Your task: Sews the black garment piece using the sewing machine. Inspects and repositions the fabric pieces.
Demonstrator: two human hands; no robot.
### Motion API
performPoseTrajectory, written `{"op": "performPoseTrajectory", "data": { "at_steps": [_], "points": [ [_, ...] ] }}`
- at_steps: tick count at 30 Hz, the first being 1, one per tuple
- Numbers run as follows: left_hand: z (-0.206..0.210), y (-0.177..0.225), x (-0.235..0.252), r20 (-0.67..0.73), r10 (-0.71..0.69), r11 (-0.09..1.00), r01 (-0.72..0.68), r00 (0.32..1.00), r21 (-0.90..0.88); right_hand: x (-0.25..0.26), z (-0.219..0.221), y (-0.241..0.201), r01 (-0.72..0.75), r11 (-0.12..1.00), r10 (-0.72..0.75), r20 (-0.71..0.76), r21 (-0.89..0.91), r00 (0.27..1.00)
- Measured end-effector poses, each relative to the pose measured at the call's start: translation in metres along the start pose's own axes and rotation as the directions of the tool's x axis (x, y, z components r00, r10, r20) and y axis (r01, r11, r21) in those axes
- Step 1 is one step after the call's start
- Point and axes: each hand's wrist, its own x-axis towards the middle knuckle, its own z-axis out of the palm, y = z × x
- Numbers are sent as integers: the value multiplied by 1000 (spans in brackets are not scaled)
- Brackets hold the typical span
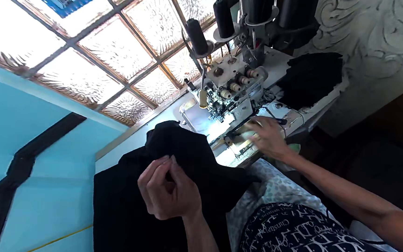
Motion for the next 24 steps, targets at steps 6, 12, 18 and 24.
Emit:
{"op": "performPoseTrajectory", "data": {
  "at_steps": [6,12,18,24],
  "points": [
    [-27,18,5,2,2,1000,-2,1000,-10,-2,20,-109,123,855,-266,222,503,938],
    [-81,-4,56,-44,-22,957,34,999,289,-10,10,-93,-101,770,-307,504,630,807],
    [-14,-150,120,286,52,937,-146,957,318,8,-43,-127,-379,437,-163,486,816,859],
    [20,-161,44,708,-476,871,168,522,462,2,37,-78,-634,431,209,612,642,762]
  ]
}}
